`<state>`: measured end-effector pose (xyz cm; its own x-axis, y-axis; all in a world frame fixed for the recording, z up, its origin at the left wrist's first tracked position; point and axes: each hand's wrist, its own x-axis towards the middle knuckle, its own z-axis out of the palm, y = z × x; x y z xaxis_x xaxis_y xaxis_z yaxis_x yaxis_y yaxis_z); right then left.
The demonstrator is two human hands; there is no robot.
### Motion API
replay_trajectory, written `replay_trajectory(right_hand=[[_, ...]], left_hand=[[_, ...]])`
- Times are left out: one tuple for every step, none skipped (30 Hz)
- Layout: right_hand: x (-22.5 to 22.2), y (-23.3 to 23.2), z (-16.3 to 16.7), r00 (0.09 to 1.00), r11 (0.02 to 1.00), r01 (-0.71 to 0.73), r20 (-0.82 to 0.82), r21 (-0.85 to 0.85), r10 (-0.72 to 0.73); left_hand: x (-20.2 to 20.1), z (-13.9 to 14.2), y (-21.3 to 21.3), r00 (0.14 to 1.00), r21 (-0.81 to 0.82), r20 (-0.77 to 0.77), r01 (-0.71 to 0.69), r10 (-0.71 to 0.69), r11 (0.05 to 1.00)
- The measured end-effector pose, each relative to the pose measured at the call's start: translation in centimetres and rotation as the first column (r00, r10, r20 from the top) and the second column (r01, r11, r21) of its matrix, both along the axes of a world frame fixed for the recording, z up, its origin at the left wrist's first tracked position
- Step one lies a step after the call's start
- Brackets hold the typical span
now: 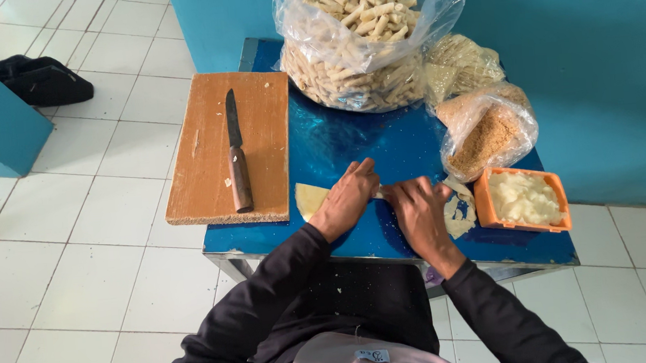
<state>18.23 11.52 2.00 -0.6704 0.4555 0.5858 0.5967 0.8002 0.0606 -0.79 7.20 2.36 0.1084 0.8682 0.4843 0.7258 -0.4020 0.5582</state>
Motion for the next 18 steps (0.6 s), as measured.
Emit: replay_trajectory(right_hand=[[0.2,-0.3,-0.1,1.000,1.000,-0.002,-0.012,-0.002,0.002],[0.3,-0.6,-0.1,1.000,1.000,0.005,0.003,0.026,-0.006],[0.4,-0.9,-0.2,1.000,0.999,0.013,0.017,0.051,-0.014],[0.5,-1.0,-0.2,0.999,0.997,0.022,0.032,0.075,-0.024],[0.5,-1.0,-0.2,0.998,0.996,0.028,0.050,0.083,-0.033],[0.5,-0.9,-0.2,0.997,0.995,0.035,0.068,0.093,-0.042],[0.4,-0.6,-0.1,0.995,0.994,0.039,0.086,0.104,-0.048],[0.3,-0.3,-0.1,0.993,0.994,0.046,0.108,0.096,-0.056],[0.2,0.0,-0.1,0.989,0.995,0.053,0.130,0.086,-0.064],[0.1,0.3,0.0,0.986,0.995,0.060,0.154,0.075,-0.071],[0.1,0.6,0.0,0.985,0.997,0.058,0.158,0.053,-0.066],[0.0,0.9,-0.1,0.985,0.998,0.055,0.162,0.031,-0.059],[0.0,1.2,-0.1,0.985,0.999,0.053,0.164,0.009,-0.054],[-0.1,1.6,-0.1,0.986,0.998,0.054,0.159,-0.037,-0.047],[-0.2,2.0,-0.2,0.987,0.995,0.053,0.155,-0.083,-0.040],[-0.2,2.4,-0.3,0.988,0.990,0.056,0.149,-0.132,-0.036],[-0.2,2.8,-0.3,0.992,0.983,0.033,0.129,-0.179,-0.009],[-0.3,3.4,-0.3,0.994,0.975,0.006,0.108,-0.222,0.018]], left_hand=[[0.1,-0.1,0.2,1.000,-0.001,-0.023,-0.006,0.006,1.000],[0.1,-0.1,0.4,1.000,0.016,-0.027,-0.012,0.012,1.000],[0.1,-0.1,0.5,0.999,0.031,-0.031,-0.017,0.018,0.999],[0.2,-0.1,0.6,0.999,0.044,-0.034,-0.021,0.022,0.999],[0.1,0.0,0.5,0.998,0.060,-0.052,-0.037,0.041,0.997],[-0.1,0.2,0.5,0.996,0.079,-0.070,-0.053,0.059,0.995],[-0.3,0.4,0.5,0.993,0.100,-0.088,-0.071,0.080,0.992],[-0.7,0.7,0.2,0.985,0.095,-0.116,-0.115,0.126,0.989],[-1.3,1.0,-0.4,0.975,0.090,-0.145,-0.159,0.171,0.983],[-1.9,1.1,-1.0,0.961,0.085,-0.173,-0.203,0.215,0.975],[-2.6,1.2,-1.7,0.951,0.080,-0.206,-0.217,0.229,0.973],[-3.5,1.2,-2.6,0.939,0.076,-0.240,-0.233,0.245,0.969],[-4.3,1.2,-3.4,0.926,0.072,-0.275,-0.248,0.258,0.966],[-4.9,1.1,-4.0,0.914,0.049,-0.314,-0.257,0.259,0.965],[-5.4,0.8,-4.5,0.900,0.024,-0.351,-0.268,0.259,0.963],[-5.8,0.5,-4.8,0.885,-0.001,-0.389,-0.276,0.254,0.961],[-6.1,0.1,-5.0,0.877,0.002,-0.407,-0.277,0.254,0.961],[-6.2,-0.2,-5.0,0.869,0.008,-0.422,-0.281,0.258,0.960]])
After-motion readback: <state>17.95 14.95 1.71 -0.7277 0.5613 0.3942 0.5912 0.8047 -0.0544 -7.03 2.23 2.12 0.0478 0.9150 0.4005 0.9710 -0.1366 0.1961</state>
